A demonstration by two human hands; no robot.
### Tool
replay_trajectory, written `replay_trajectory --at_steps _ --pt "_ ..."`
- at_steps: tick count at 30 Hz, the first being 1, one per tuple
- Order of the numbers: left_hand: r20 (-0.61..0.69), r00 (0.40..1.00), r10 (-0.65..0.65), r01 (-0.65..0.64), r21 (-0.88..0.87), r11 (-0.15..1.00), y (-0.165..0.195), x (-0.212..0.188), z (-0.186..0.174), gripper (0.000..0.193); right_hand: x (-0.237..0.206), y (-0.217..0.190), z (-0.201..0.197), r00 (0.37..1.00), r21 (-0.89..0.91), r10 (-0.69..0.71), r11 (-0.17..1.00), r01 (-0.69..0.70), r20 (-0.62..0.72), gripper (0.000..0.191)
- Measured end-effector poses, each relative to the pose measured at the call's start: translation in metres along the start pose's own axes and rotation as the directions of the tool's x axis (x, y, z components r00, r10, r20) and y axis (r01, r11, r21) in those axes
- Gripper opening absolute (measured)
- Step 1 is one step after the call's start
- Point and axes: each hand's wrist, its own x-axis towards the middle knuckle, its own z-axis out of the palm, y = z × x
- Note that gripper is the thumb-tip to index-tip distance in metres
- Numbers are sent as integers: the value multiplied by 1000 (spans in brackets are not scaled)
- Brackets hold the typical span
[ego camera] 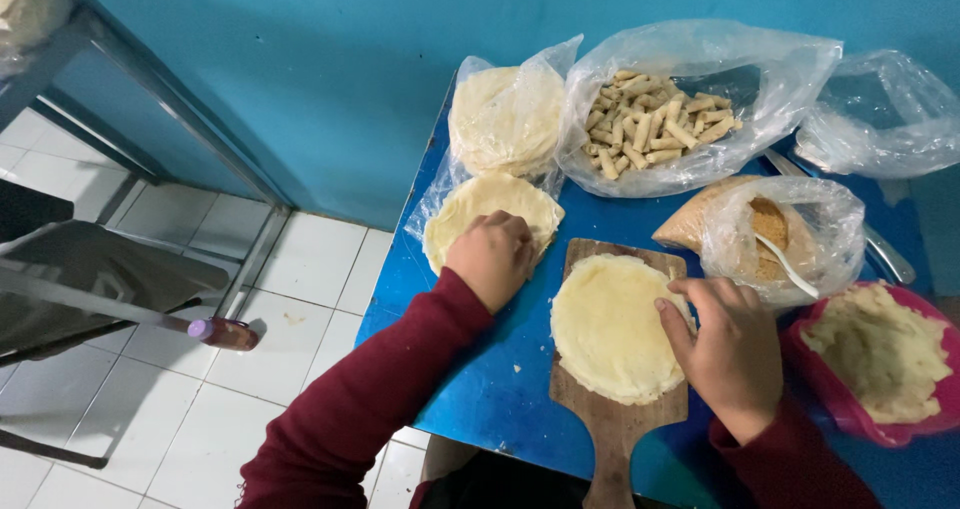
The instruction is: The person places filling from a pink bowl onto a thin round dough wrapper on a wooden board, then folds and presses the wrapper closed around the filling and sets the finished wrap aside, repeating the process with more wrappers.
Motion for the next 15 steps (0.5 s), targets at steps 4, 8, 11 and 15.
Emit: replay_trajectory --at_steps 4,8,11,15 --pt "-1 990 -140 132 -326 936 -22 13 3 16 0 1 0 1000 18 -3 1000 3 -8 24" --pt "52 936 -349 310 -593 743 -54 26 3 22 1 -1 -1 999 23 -5 1000 5 -33 24" --pt "35 928 -370 265 -760 593 -73 38 -18 27 1 -2 -2 999 36 -8 999 9 -36 24" --pt "182 901 -394 242 -964 109 -74 35 -62 41 2 -4 -3 999 62 0 998 2 -36 23"
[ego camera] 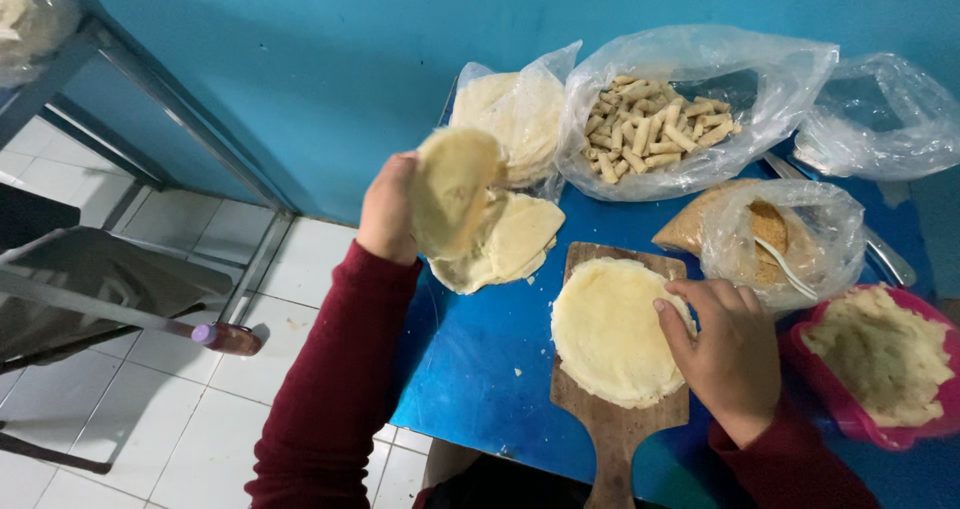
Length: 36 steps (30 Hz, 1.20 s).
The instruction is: The person places filling from a pink bowl onto a thin round dough wrapper on a wooden board, then folds and presses the wrapper closed around the filling and sets the finished wrap aside, repeating the process with more wrappers.
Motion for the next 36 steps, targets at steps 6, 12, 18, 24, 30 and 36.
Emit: replay_trajectory --at_steps 6,12,18,24,30,36 --pt "233 941 -244 322 -405 856 2 -34 52 56 -1 -10 0 992 90 -47 994 58 -117 18" --pt "467 872 -149 373 -437 818 -78 -93 100 21 -18 -28 2 973 305 -98 939 160 -210 26" --pt "513 853 93 -164 95 982 -81 -135 130 17 -45 -30 15 994 816 94 578 -5 -61 50" --pt "547 797 256 -487 331 808 -46 -134 137 30 -46 -2 19 903 932 371 197 -303 215 30" --pt "376 864 -335 392 -85 916 -62 -118 141 56 -35 12 -14 858 936 412 -294 -193 307 45" --pt "580 703 -412 615 -205 762 -72 -121 127 59 -15 12 -10 804 958 539 -19 -286 250 29"
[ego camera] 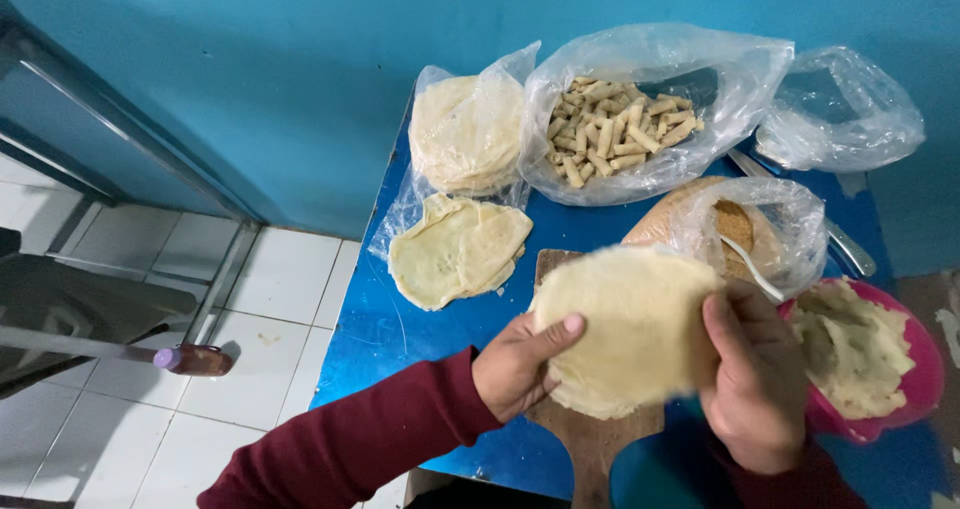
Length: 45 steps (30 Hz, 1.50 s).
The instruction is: The person places filling from a pink bowl onto a thin round dough wrapper on a wooden board, then folds and presses the wrapper closed around the filling and sets the finished wrap aside, repeating the process with more wrappers.
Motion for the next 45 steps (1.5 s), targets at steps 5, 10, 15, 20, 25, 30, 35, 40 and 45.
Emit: replay_trajectory --at_steps 5,10,15,20,25,30,35,40,45 --pt "-19 994 105 -106 -46 993 0 2 -6 57 -8 -1 15 833 -787 -475 382 484 282 44" --pt "-20 993 114 -115 -105 988 -8 8 -7 61 -21 9 42 567 -575 -387 108 811 727 36" --pt "61 986 154 -142 -172 975 -12 8 -10 71 -25 10 47 666 -643 -307 187 742 679 29" --pt "68 984 165 -157 -108 982 -21 4 -11 76 -26 10 46 700 -658 -319 245 712 638 28" --pt "99 987 128 -118 -103 988 -29 5 -8 72 -28 13 52 677 -654 -370 206 728 637 23" --pt "118 972 202 -222 188 957 -29 2 -9 63 -31 13 44 836 -738 -242 393 549 493 16" --pt "63 967 248 -255 297 920 -31 7 -11 61 -21 28 21 947 -690 -118 659 299 298 10" --pt "-6 980 197 -187 299 936 -27 6 -15 63 5 37 -9 993 -277 114 954 -112 -10 13" --pt "31 974 223 -224 251 942 -31 7 -12 61 7 49 -21 962 -273 269 931 -244 55 17"
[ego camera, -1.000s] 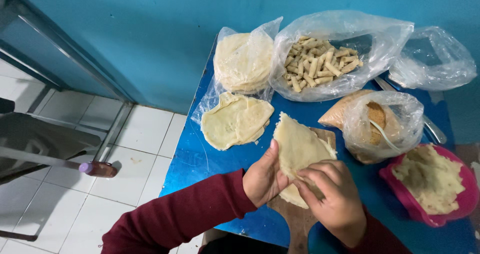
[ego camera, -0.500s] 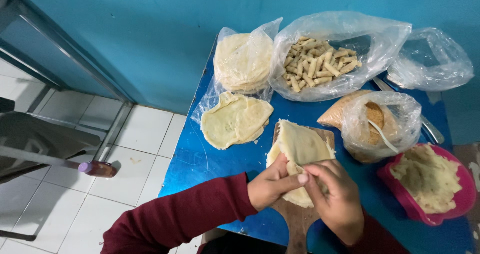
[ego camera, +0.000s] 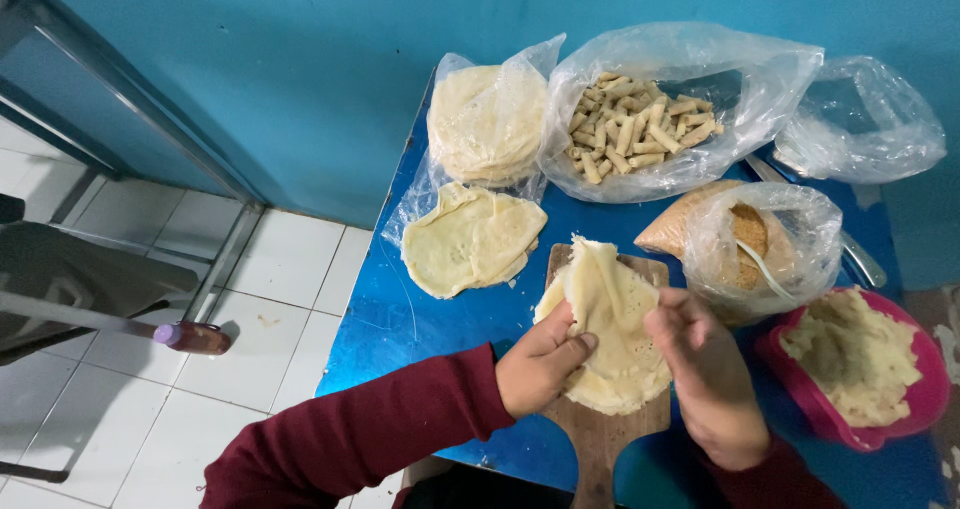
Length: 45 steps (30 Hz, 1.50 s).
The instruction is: The person places filling from a pink bowl onto a thin round dough wrapper on a wooden board, then folds and presses the wrapper closed around the filling and sets the finished wrap aside, repeating the process with more wrappers.
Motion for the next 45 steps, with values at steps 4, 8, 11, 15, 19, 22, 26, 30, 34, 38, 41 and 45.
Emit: replay_trajectory --at_steps 4,8,11,15,19,22,26,30,34,38,41,45 --pt "-37 998 -52 53 30 998 2 0 -6 62 4 -6 -5 989 75 67 994 -78 135 19" --pt "-206 963 -171 190 75 979 14 1 -14 57 5 -29 -10 999 275 -23 961 30 -28 21" --pt "-130 988 -79 47 -233 971 29 8 -18 59 5 -49 -12 995 291 -21 956 48 -98 27" --pt "-148 989 -22 -22 -290 957 54 11 -28 66 4 -69 -17 992 279 -22 959 56 -123 28" --pt "-296 951 91 -188 -318 929 73 21 -44 63 -1 -85 -27 951 179 -256 942 285 -171 31" --pt "-427 885 185 -324 -279 904 83 24 -58 62 -7 -90 -26 848 -184 -479 876 445 -228 33" --pt "-554 801 227 -350 -126 928 91 24 -72 61 -8 -100 -16 927 -166 -366 922 349 -85 31" --pt "-544 808 227 -398 -220 891 87 27 -80 57 -4 -109 -5 973 -124 -124 981 150 196 26" --pt "-554 804 217 -386 -207 899 77 27 -88 55 19 -80 19 952 -271 69 962 15 299 25" --pt "-543 808 230 -343 -116 932 73 29 -88 44 44 -41 25 951 -467 3 872 149 309 28" --pt "-525 846 92 -251 -239 938 75 27 -81 51 47 -33 13 930 -590 -130 741 322 344 26" --pt "-473 869 146 -276 -220 936 78 27 -71 59 45 -39 8 958 -586 -119 769 254 259 25"
